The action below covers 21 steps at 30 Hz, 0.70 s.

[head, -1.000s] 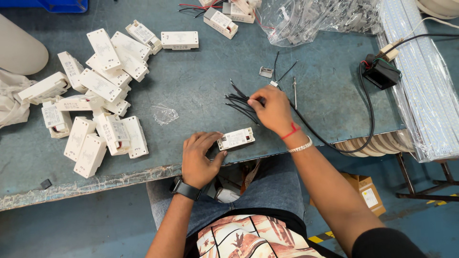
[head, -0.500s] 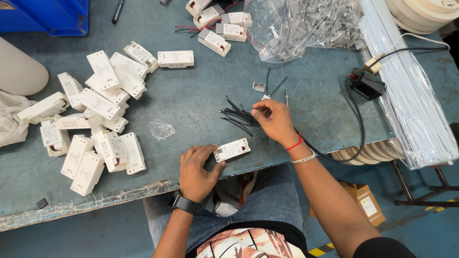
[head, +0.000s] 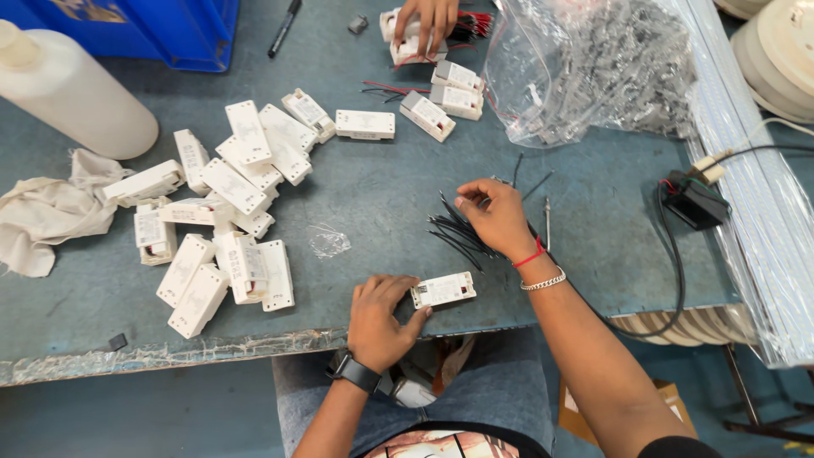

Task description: The person assembles electronics by inserting colored wires into a plastic housing and securing components using a small tool.

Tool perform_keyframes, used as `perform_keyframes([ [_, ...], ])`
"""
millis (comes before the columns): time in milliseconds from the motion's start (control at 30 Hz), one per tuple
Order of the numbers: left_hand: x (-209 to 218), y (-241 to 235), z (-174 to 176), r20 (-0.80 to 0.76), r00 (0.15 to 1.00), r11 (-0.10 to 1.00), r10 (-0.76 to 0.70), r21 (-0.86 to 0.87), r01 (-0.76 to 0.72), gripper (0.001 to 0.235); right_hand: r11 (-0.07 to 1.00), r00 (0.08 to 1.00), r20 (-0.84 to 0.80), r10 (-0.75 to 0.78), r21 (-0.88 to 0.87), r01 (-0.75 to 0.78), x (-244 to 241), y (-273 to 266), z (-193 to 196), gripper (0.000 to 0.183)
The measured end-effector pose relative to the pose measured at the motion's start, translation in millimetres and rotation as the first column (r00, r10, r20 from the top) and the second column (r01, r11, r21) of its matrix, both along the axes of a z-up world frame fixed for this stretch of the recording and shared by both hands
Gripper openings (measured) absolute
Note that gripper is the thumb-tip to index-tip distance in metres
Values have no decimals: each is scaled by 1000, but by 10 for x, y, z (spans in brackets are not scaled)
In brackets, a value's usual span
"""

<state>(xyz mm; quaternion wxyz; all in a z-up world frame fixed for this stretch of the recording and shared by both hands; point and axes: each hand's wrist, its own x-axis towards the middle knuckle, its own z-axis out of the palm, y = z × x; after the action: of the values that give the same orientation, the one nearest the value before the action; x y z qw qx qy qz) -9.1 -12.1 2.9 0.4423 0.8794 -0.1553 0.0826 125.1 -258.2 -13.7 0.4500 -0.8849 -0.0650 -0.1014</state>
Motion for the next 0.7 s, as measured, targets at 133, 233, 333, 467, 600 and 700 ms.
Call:
perform_keyframes([
  [133,1,2,-20,-20,1000,1000,15,-9,-16,41,1000,1000,23,10,-14,-10,197,-7,-53,17],
  [233,2,-2,-32,-26,999,1000,24,-18,-24,43,1000,995,102,0,1,0,526,-137,-53,17],
  [333,8,1,-41,-22,1000,999,16,-31,-17,43,1000,981,194,-13,20,9,1033,-296,-16,16],
  [467,-3,0,-51,-21,1000,999,15,-40,-16,42,992,973,230,30,-123,-2,1957,-458,27,31],
  [600,-3,10,-87,9,1000,999,3,-44,-3,43,944,915,373,152,-330,-22,2931,-612,-89,48],
  [700,-25,17,-104,-26,999,998,-26,-56,24,43,876,936,310,167,-482,4,3524,-702,-198,47],
])
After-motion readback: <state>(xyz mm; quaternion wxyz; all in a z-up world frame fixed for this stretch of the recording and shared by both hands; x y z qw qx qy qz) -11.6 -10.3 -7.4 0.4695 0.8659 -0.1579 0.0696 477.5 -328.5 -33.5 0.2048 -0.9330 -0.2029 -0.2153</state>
